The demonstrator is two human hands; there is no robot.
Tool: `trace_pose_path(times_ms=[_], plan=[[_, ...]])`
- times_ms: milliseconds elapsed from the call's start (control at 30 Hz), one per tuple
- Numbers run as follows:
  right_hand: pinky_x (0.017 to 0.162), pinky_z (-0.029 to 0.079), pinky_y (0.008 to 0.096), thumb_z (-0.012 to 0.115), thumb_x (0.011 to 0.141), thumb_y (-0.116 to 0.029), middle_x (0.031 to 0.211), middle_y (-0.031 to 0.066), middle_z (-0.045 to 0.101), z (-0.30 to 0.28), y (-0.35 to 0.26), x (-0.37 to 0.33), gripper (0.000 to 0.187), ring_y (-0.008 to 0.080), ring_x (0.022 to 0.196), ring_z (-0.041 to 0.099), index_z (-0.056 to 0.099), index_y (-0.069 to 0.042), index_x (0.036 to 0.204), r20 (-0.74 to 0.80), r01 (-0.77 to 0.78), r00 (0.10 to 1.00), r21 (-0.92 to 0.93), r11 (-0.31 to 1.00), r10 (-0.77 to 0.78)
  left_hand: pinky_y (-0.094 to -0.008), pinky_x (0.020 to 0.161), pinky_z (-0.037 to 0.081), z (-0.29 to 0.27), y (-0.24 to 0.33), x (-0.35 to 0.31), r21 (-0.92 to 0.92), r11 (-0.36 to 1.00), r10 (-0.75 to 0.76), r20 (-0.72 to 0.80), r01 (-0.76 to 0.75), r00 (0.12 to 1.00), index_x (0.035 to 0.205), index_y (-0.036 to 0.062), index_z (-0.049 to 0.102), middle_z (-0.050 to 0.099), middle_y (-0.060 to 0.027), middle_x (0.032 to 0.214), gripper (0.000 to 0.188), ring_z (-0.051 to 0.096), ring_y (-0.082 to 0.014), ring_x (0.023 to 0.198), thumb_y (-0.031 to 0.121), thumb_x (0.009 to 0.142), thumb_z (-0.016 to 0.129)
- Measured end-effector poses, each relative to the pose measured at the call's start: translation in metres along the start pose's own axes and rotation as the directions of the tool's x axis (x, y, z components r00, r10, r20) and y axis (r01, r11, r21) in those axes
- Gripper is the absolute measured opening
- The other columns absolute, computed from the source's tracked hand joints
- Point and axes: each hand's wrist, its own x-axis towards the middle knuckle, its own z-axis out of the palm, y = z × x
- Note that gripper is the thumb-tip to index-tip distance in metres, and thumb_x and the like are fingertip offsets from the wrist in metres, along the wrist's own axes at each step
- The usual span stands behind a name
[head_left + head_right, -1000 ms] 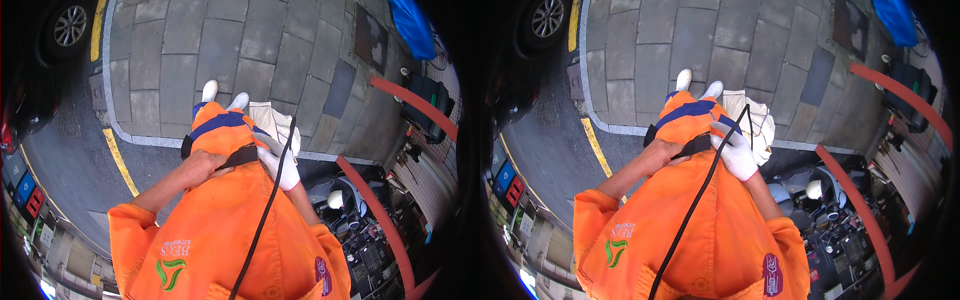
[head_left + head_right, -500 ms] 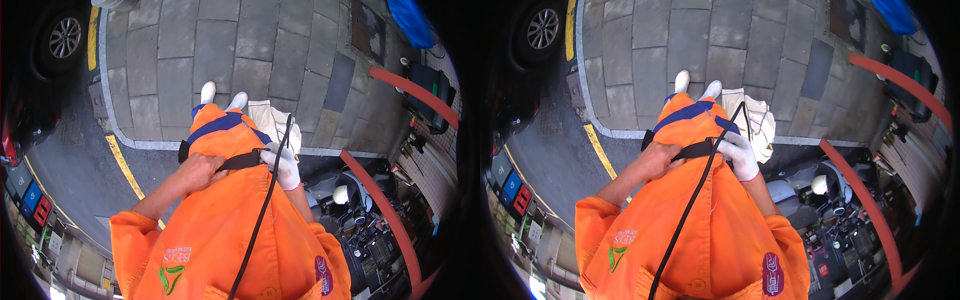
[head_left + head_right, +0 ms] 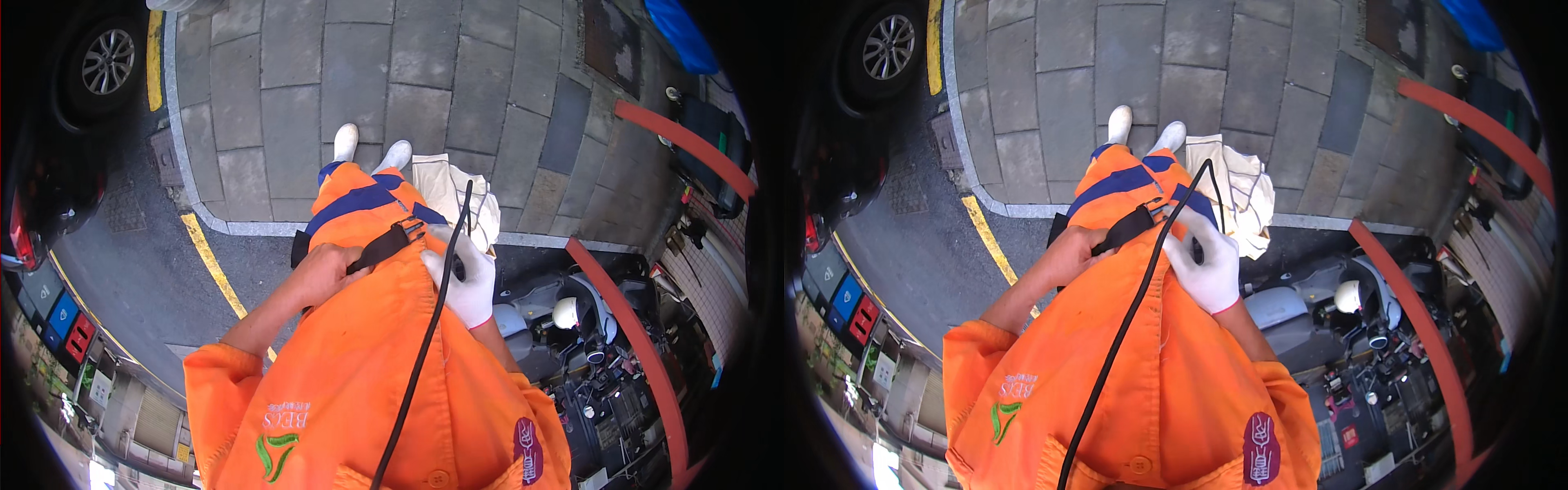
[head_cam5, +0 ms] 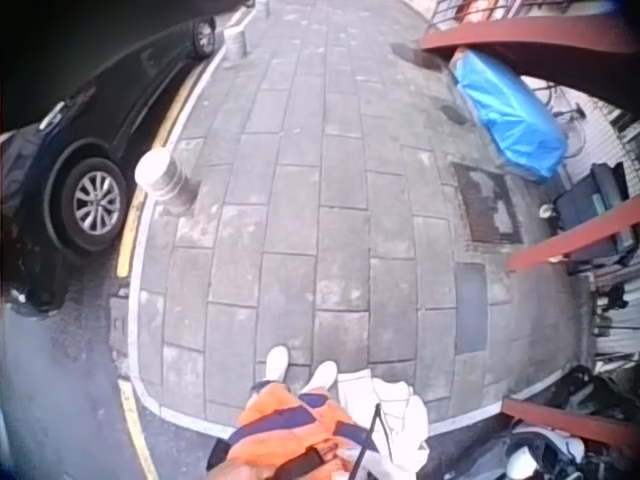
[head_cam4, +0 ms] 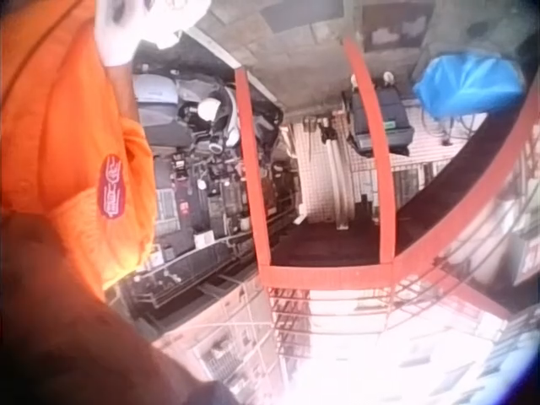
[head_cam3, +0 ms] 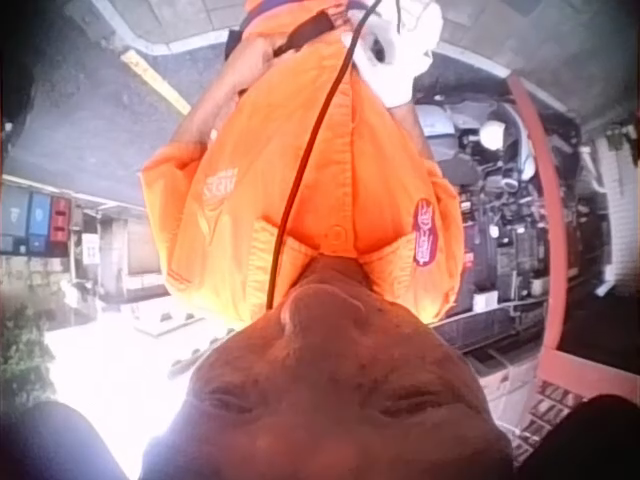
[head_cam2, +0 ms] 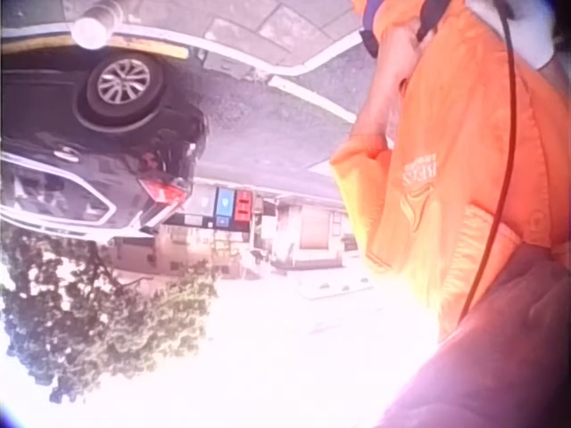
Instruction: Adjusting and buckling a safety harness or tool belt over an orange work jumpsuit.
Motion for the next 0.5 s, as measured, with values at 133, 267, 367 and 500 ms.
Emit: trace_pose_path(times_ms=[133,267,367,500], plan=[[0.056,0.051,0.0350,0.073,0.088,-0.011,0.071,0.0082,0.068,0.010,-0.012,0.010,0.041,0.0251,0.063,0.069,0.068,-0.015,0.128,0.266,0.100,0.962,-0.142,0.985,-0.060,-0.0481,0.070,0.052,0.002,0.004,0.006,0.071,0.994,0.076,0.053,-0.080,0.996,0.090,0.0027,0.067,0.070,-0.0177,0.083,0.021,0.069,-0.0395,0.080,0.024,0.091,0.070],[0.060,0.053,0.0410,0.071,0.089,-0.021,0.076,0.0094,0.070,0.011,-0.012,0.014,0.024,0.0303,0.071,0.071,0.069,-0.016,0.112,0.514,0.200,0.854,-0.182,0.963,-0.080,-0.0495,0.071,0.053,0.006,0.002,0.010,0.233,0.947,0.207,0.079,-0.220,0.975,0.093,0.0025,0.067,0.071,-0.0182,0.083,0.021,0.069,-0.0398,0.080,0.023,0.090,0.070],[0.060,0.053,0.0366,0.078,0.087,-0.018,0.072,0.0116,0.067,0.009,-0.002,0.003,0.022,0.0294,0.065,0.069,0.066,-0.008,0.103,0.501,0.215,0.862,-0.237,0.947,-0.071,-0.0512,0.073,0.053,0.002,0.007,0.005,0.272,0.949,0.126,0.143,-0.162,0.982,0.097,0.0017,0.066,0.071,-0.0200,0.081,0.024,0.069,-0.0405,0.081,0.024,0.090,0.070],[0.053,0.049,0.0366,0.081,0.085,-0.019,0.065,0.0121,0.062,0.012,-0.006,0.004,0.029,0.0282,0.057,0.066,0.063,-0.007,0.105,0.440,0.248,0.893,-0.307,0.919,-0.094,-0.0516,0.071,0.053,0.007,0.000,-0.001,0.306,0.936,0.174,0.035,-0.176,0.984,0.096,0.0014,0.063,0.069,-0.0200,0.077,0.027,0.069,-0.0415,0.077,0.027,0.090,0.070]])
